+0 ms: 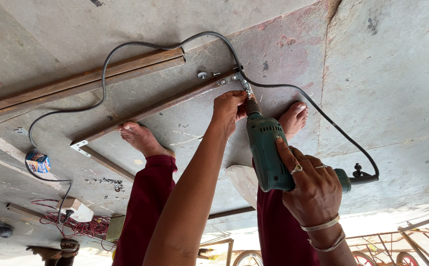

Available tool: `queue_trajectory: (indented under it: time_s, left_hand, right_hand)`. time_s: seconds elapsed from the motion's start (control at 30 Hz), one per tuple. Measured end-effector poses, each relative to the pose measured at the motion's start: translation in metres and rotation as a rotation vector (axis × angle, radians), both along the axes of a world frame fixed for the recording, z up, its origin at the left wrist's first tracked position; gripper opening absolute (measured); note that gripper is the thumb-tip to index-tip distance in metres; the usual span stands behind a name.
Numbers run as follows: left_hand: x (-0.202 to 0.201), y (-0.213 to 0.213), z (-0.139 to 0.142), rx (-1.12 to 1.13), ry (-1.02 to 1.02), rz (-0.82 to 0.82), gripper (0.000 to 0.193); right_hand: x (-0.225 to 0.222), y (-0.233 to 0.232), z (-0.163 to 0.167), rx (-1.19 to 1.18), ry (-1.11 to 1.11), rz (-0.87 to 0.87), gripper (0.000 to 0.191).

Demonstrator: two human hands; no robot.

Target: The person assembles a rectangular metal frame on the floor by attaching metal corner brackets with screws. They use a corded electric drill to drive screws into each corner, repositioning the frame as needed to access different sides.

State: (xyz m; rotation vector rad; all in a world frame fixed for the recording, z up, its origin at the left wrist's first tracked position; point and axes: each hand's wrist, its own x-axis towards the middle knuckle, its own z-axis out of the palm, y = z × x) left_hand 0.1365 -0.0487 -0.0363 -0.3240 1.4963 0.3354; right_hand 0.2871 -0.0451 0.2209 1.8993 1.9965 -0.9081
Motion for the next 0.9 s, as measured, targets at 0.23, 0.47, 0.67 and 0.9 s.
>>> queue_trajectory:
  time_s: [0.23,0.47,0.67,0.9]
  left_hand:
    - [0.005,0.014,0.084,-0.223,-0.078,-0.233,0.064]
    - [0.020,0.037,0.169,-0.057,-0.097,-0.205,0.083]
    - [0.012,0.045,0.174,-0.061,-0.133,-0.160,0.079]
    - [0.009,0.042,0.173,-0.071,-0.140,-0.113,0.080]
  right_hand:
    - [-0.016,0.005,0.004,-0.004,-0.058,-0.024,0.071]
    - [-0.023,0.015,0.011,-0.050,-0.061,-0.112,0.073]
    - [-0.033,0.019,0.018,-0.031,-0.060,-0.103,0.073]
    - [-0.036,0.028,0.025,-0.031,-0.087,-0.075,0.079]
